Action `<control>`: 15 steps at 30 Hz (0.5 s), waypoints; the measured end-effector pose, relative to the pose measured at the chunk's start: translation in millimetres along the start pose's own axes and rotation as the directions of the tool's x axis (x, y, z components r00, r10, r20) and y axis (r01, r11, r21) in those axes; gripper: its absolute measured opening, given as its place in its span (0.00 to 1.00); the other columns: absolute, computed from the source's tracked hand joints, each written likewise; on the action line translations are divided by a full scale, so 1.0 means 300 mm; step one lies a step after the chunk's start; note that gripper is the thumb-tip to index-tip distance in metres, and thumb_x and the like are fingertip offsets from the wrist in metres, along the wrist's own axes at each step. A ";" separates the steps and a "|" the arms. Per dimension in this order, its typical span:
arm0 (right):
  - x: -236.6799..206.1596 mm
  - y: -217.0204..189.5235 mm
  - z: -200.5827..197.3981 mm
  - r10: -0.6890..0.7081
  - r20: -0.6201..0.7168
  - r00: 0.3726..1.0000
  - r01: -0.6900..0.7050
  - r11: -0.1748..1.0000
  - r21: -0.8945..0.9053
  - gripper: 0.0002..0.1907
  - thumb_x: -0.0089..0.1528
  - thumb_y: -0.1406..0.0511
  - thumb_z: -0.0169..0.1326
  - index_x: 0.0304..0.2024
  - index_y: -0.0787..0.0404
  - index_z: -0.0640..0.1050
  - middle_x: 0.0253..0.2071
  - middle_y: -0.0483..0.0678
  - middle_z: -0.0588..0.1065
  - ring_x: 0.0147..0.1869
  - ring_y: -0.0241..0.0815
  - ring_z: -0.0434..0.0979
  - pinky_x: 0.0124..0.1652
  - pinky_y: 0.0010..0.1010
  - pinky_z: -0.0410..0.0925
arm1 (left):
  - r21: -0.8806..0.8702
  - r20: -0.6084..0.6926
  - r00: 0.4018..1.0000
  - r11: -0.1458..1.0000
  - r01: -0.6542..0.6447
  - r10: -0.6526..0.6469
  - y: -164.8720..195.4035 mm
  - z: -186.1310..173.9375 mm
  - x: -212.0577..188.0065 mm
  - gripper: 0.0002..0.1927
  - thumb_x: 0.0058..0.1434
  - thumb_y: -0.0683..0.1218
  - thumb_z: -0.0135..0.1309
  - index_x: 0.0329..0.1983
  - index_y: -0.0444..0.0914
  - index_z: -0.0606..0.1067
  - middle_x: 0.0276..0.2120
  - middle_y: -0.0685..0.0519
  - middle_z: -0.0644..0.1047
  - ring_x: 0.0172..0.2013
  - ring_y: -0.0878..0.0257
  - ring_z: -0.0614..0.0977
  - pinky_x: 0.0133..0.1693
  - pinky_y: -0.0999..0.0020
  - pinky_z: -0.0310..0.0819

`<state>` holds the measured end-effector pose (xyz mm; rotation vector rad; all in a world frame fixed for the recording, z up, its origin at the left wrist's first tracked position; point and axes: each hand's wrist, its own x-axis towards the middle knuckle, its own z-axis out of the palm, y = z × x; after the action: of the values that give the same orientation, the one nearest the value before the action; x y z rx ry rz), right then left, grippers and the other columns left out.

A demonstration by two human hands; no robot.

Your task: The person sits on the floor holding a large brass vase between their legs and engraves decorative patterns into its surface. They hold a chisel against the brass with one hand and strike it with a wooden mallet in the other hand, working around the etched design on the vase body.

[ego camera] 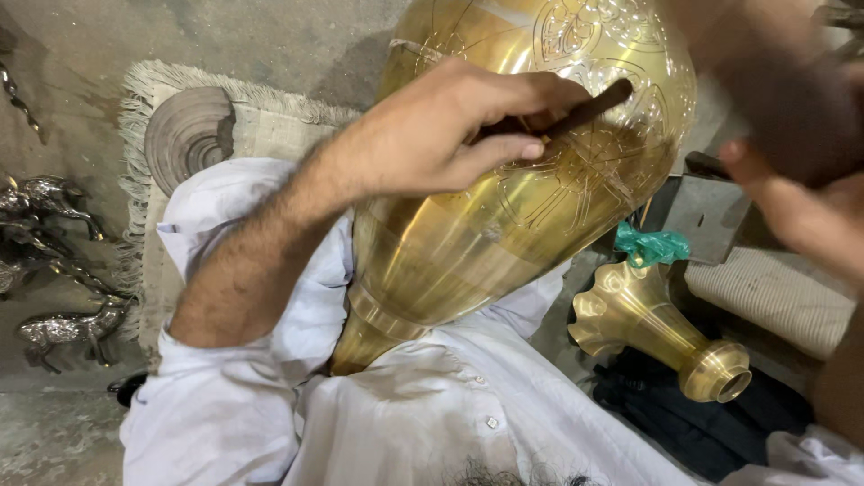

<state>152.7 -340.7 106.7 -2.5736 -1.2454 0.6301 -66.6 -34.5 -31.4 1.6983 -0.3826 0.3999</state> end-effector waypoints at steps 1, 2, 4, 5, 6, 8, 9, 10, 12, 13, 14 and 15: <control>0.040 -0.021 -0.006 -0.036 0.014 0.999 0.037 0.998 -0.041 0.16 0.70 0.69 0.63 0.56 0.65 0.73 0.42 0.54 0.77 0.45 0.44 0.80 0.44 0.29 0.73 | 0.014 -0.031 0.998 0.999 0.051 -0.050 0.005 0.015 -0.013 0.18 0.75 0.43 0.57 0.65 0.35 0.71 0.44 0.47 0.84 0.41 0.60 0.89 0.45 0.64 0.85; 0.081 -0.042 -0.015 -0.069 0.033 0.997 0.072 0.994 -0.078 0.16 0.70 0.69 0.63 0.57 0.65 0.73 0.42 0.55 0.77 0.44 0.44 0.80 0.43 0.29 0.73 | 0.021 -0.060 0.988 0.989 0.145 -0.143 0.010 0.031 -0.026 0.16 0.75 0.44 0.58 0.62 0.35 0.73 0.42 0.48 0.85 0.38 0.61 0.89 0.42 0.65 0.85; 0.147 -0.087 -0.022 -0.118 0.072 0.990 0.127 0.983 -0.133 0.16 0.69 0.69 0.63 0.57 0.65 0.73 0.42 0.55 0.77 0.44 0.44 0.80 0.43 0.29 0.73 | -0.016 -0.156 0.958 0.971 0.240 -0.240 0.020 0.058 -0.054 0.15 0.74 0.44 0.58 0.60 0.33 0.74 0.42 0.47 0.85 0.38 0.62 0.89 0.39 0.67 0.87; 0.174 -0.109 -0.022 -0.140 0.092 0.986 0.153 0.976 -0.154 0.17 0.69 0.69 0.63 0.57 0.65 0.73 0.41 0.55 0.77 0.44 0.44 0.80 0.43 0.29 0.73 | -0.060 -0.222 0.944 0.969 0.238 -0.246 0.027 0.070 -0.075 0.16 0.74 0.43 0.58 0.61 0.32 0.73 0.44 0.46 0.84 0.40 0.62 0.89 0.41 0.69 0.88; 0.195 -0.129 -0.018 -0.159 0.104 0.982 0.175 0.969 -0.173 0.17 0.69 0.69 0.63 0.57 0.66 0.73 0.41 0.55 0.77 0.44 0.44 0.80 0.43 0.29 0.73 | -0.104 -0.287 0.924 0.967 0.233 -0.253 0.035 0.087 -0.094 0.17 0.74 0.43 0.57 0.62 0.30 0.72 0.46 0.44 0.84 0.42 0.62 0.89 0.42 0.71 0.89; 0.232 -0.160 -0.023 -0.181 0.131 0.975 0.205 0.958 -0.202 0.18 0.68 0.70 0.63 0.57 0.66 0.72 0.41 0.56 0.77 0.43 0.44 0.80 0.42 0.29 0.73 | -0.251 -0.387 0.844 0.923 0.290 -0.371 0.054 0.140 -0.123 0.14 0.72 0.41 0.59 0.56 0.29 0.73 0.44 0.44 0.84 0.43 0.61 0.89 0.44 0.70 0.90; 0.248 -0.173 -0.018 -0.196 0.144 0.970 0.224 0.951 -0.213 0.18 0.68 0.70 0.63 0.57 0.66 0.72 0.41 0.56 0.77 0.43 0.44 0.80 0.42 0.29 0.73 | -0.324 -0.427 0.795 0.894 0.310 -0.431 0.063 0.165 -0.137 0.12 0.72 0.40 0.60 0.53 0.29 0.74 0.43 0.44 0.84 0.44 0.60 0.89 0.45 0.70 0.90; 0.260 -0.182 -0.016 -0.204 0.156 0.966 0.236 0.945 -0.224 0.18 0.68 0.70 0.63 0.57 0.66 0.72 0.41 0.56 0.77 0.43 0.45 0.80 0.42 0.30 0.73 | -0.360 -0.458 0.773 0.887 0.289 -0.438 0.067 0.186 -0.147 0.12 0.72 0.38 0.59 0.54 0.28 0.73 0.46 0.44 0.84 0.47 0.60 0.88 0.49 0.68 0.89; 0.283 -0.195 -0.015 -0.217 0.170 0.961 0.255 0.935 -0.245 0.19 0.68 0.70 0.64 0.57 0.66 0.72 0.41 0.56 0.77 0.42 0.45 0.80 0.41 0.30 0.73 | -0.425 -0.515 0.730 0.873 0.239 -0.450 0.069 0.217 -0.157 0.11 0.74 0.36 0.57 0.56 0.28 0.71 0.52 0.42 0.82 0.53 0.59 0.87 0.57 0.66 0.88; 0.293 -0.200 -0.014 -0.224 0.181 0.958 0.266 0.930 -0.255 0.19 0.67 0.70 0.64 0.58 0.66 0.72 0.41 0.56 0.77 0.42 0.45 0.80 0.41 0.30 0.73 | -0.433 -0.533 0.715 0.872 0.229 -0.453 0.070 0.229 -0.162 0.13 0.73 0.35 0.57 0.57 0.28 0.70 0.50 0.42 0.82 0.53 0.59 0.87 0.57 0.66 0.88; 0.303 -0.203 -0.014 -0.231 0.191 0.954 0.277 0.925 -0.262 0.19 0.67 0.70 0.64 0.58 0.66 0.72 0.41 0.56 0.77 0.42 0.45 0.80 0.41 0.30 0.73 | -0.441 -0.552 0.698 0.870 0.219 -0.456 0.072 0.241 -0.164 0.15 0.73 0.35 0.57 0.59 0.28 0.68 0.49 0.42 0.82 0.52 0.59 0.87 0.56 0.66 0.87; 0.311 -0.206 -0.012 -0.239 0.199 0.950 0.288 0.918 -0.272 0.20 0.67 0.70 0.64 0.58 0.67 0.72 0.40 0.57 0.77 0.42 0.45 0.80 0.41 0.30 0.73 | -0.448 -0.572 0.680 0.869 0.209 -0.459 0.074 0.251 -0.164 0.18 0.72 0.34 0.58 0.60 0.28 0.66 0.48 0.42 0.82 0.51 0.59 0.86 0.56 0.66 0.86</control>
<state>162.9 -229.2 106.2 -2.5501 -1.8339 0.6477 -116.9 -110.9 -46.6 1.1321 0.3857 0.5900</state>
